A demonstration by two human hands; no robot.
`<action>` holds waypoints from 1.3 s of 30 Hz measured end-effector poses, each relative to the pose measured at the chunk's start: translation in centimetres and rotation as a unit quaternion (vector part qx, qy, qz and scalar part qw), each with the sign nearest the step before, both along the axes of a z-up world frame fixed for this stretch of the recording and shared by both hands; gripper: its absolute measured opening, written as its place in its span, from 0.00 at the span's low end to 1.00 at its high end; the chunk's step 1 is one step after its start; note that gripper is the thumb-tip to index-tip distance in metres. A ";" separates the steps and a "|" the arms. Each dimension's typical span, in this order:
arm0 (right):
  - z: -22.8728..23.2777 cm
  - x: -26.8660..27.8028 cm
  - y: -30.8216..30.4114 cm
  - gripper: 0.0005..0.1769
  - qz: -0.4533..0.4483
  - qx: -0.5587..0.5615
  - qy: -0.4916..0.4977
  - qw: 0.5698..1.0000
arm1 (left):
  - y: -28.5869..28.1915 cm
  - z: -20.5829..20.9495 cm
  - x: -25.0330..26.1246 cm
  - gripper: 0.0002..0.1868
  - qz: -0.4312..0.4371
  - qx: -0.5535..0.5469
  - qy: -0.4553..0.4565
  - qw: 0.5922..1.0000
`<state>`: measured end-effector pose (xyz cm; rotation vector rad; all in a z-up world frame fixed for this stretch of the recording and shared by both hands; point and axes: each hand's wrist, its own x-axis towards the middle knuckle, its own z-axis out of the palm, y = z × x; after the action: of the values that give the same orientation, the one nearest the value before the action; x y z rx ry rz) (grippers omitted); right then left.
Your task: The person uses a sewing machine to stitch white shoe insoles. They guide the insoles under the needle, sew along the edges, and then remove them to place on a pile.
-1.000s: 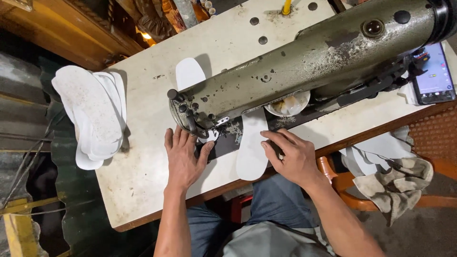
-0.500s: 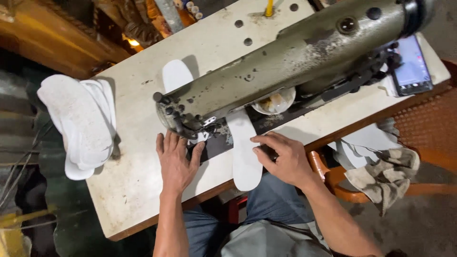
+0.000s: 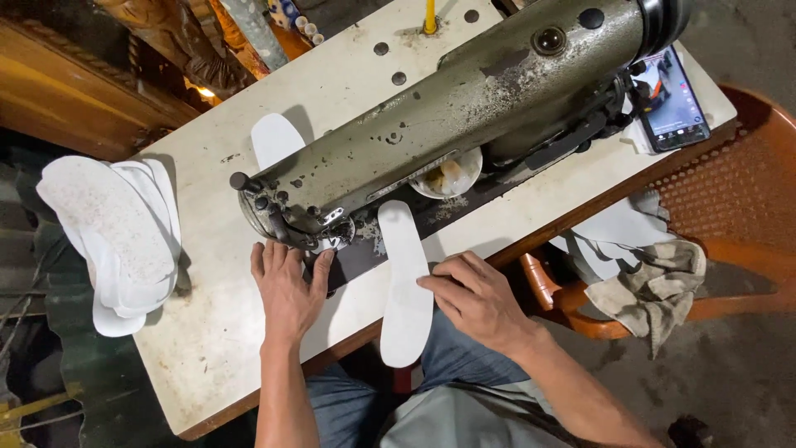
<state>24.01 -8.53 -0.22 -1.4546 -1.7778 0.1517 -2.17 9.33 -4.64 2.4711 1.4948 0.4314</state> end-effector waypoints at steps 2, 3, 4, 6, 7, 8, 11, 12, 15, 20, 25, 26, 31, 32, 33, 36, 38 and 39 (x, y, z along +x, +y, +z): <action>-0.6 -0.5 -0.1 0.11 -0.014 0.043 -0.018 0.999 | -0.2 1.6 0.4 0.25 0.001 -0.007 -0.002 1.000; -0.2 -0.7 -0.1 0.11 -0.010 0.043 -0.016 0.999 | -0.1 1.3 0.5 0.25 0.004 -0.007 -0.001 1.000; 0.2 -1.1 0.0 0.10 0.006 0.041 -0.016 0.999 | 0.0 1.1 0.3 0.24 -0.003 -0.013 -0.015 1.000; 0.8 -1.9 0.0 0.11 0.031 0.040 -0.011 0.999 | 0.0 1.5 0.1 0.26 -0.001 -0.017 -0.026 1.000; 1.0 -2.3 -0.2 0.08 0.077 0.008 0.013 0.997 | 0.0 2.0 0.1 0.27 -0.010 -0.008 -0.029 0.999; 1.3 -2.5 -0.4 0.06 0.122 -0.024 0.035 0.992 | 0.0 2.5 0.4 0.29 -0.020 -0.001 -0.034 0.999; 0.8 -3.3 -0.3 0.08 0.206 -0.053 0.020 0.977 | 0.0 4.1 0.4 0.20 -0.071 0.058 -0.054 0.994; 0.8 -3.7 0.0 0.08 0.208 -0.054 0.020 0.976 | 0.0 4.1 0.3 0.20 -0.068 0.057 -0.053 0.995; 0.8 -4.5 0.8 0.05 0.206 -0.049 0.008 0.977 | 0.2 3.5 0.0 0.20 -0.070 0.051 -0.071 0.994; 0.4 -5.3 2.5 0.04 0.169 -0.037 0.009 0.985 | 0.2 2.5 -0.3 0.22 -0.021 -0.001 -0.087 0.996; 0.8 -5.3 3.8 0.04 0.172 -0.044 0.013 0.984 | 0.5 1.8 -0.4 0.21 -0.007 -0.005 -0.068 0.998; 0.8 -5.4 4.0 0.03 0.170 -0.041 0.014 0.984 | 0.5 1.8 -0.3 0.21 -0.002 -0.003 -0.066 0.998; 0.3 -5.3 4.6 0.03 0.168 -0.047 0.020 0.984 | 0.5 1.6 -0.1 0.19 0.001 0.007 -0.050 0.999; 0.4 -5.3 4.6 0.04 0.170 -0.051 0.027 0.984 | 0.5 1.7 -0.1 0.20 0.004 0.007 -0.044 0.999; 0.3 -5.4 4.7 0.04 0.169 -0.051 0.027 0.984 | 0.6 1.5 -0.1 0.20 0.003 0.007 -0.044 0.999; -0.1 -5.4 4.8 0.04 0.162 -0.046 -0.001 0.986 | 0.9 1.0 -0.2 0.21 0.004 0.017 -0.028 0.999; -0.5 -5.4 4.8 0.05 0.159 -0.038 -0.010 0.987 | 1.1 0.8 -0.2 0.21 0.010 0.024 -0.008 1.000; -0.6 -5.4 4.8 0.05 0.157 -0.038 -0.010 0.987 | 1.3 0.4 -0.2 0.21 0.008 0.024 -0.008 1.000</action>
<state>18.60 -3.70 -0.77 -1.2214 -2.0291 0.3729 -2.39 10.66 -4.21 2.4870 1.5167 0.4953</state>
